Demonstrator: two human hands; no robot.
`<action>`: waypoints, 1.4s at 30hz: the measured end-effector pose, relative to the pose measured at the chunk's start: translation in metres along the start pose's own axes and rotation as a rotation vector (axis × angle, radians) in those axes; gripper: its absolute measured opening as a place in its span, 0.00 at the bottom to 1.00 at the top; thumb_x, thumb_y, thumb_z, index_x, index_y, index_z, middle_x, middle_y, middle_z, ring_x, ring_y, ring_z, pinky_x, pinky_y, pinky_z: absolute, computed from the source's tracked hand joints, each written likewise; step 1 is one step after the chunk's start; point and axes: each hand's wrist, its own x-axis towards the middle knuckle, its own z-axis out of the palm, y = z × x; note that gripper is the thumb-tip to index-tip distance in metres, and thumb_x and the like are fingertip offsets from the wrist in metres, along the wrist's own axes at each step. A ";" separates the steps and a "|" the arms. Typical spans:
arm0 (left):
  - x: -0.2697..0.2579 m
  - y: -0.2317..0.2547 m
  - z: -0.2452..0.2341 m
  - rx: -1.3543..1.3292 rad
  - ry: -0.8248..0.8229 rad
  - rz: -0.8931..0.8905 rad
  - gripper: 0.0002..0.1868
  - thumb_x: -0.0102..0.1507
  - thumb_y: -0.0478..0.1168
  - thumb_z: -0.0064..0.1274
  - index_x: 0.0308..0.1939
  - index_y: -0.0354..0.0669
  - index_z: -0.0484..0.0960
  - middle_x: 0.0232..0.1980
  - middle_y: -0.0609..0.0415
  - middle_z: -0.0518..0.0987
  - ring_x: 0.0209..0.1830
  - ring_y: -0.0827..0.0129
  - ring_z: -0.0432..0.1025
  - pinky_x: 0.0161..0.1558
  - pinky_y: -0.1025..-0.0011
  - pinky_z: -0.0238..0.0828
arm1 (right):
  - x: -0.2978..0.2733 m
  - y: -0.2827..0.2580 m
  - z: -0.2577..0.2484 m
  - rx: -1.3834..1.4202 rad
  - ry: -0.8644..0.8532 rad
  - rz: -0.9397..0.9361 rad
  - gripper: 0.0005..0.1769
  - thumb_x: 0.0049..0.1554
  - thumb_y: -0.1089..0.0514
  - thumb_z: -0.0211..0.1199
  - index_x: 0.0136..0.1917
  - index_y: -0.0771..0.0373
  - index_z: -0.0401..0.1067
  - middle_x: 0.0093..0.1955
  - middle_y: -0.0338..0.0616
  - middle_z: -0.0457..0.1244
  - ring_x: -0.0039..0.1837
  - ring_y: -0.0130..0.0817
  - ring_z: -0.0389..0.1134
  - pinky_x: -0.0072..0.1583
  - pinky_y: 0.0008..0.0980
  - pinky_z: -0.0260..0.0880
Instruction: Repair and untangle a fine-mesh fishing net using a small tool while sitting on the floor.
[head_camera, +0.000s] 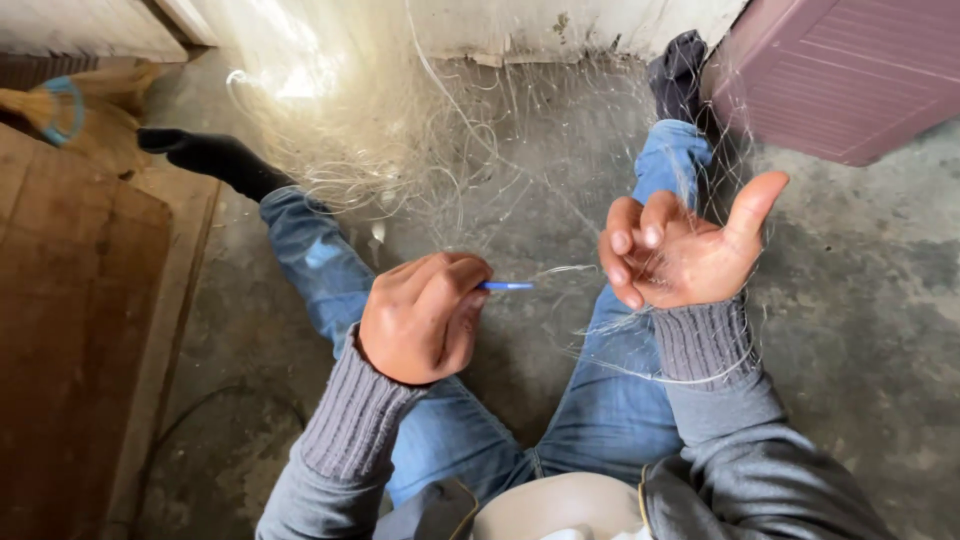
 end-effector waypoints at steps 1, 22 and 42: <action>0.000 0.002 0.000 0.035 0.018 -0.030 0.07 0.70 0.31 0.37 0.46 0.31 0.71 0.39 0.43 0.77 0.30 0.53 0.73 0.34 0.61 0.71 | 0.000 0.001 -0.004 0.008 -0.055 0.015 0.56 0.53 0.17 0.32 0.61 0.66 0.74 0.60 0.53 0.60 0.52 0.49 0.65 0.44 0.36 0.72; 0.030 0.021 0.007 0.328 -0.069 -0.021 0.07 0.70 0.33 0.50 0.50 0.36 0.78 0.39 0.50 0.80 0.31 0.59 0.74 0.36 0.65 0.70 | -0.018 -0.003 0.005 0.067 -0.136 -0.013 0.56 0.53 0.17 0.34 0.66 0.66 0.69 0.66 0.56 0.57 0.60 0.54 0.66 0.47 0.39 0.74; 0.026 0.076 0.000 -0.241 0.900 0.042 0.14 0.75 0.48 0.43 0.46 0.44 0.60 0.35 0.45 0.66 0.26 0.57 0.66 0.30 0.63 0.76 | -0.026 -0.009 0.015 0.055 -0.021 -0.015 0.56 0.49 0.17 0.36 0.61 0.69 0.69 0.61 0.58 0.61 0.60 0.60 0.68 0.51 0.45 0.77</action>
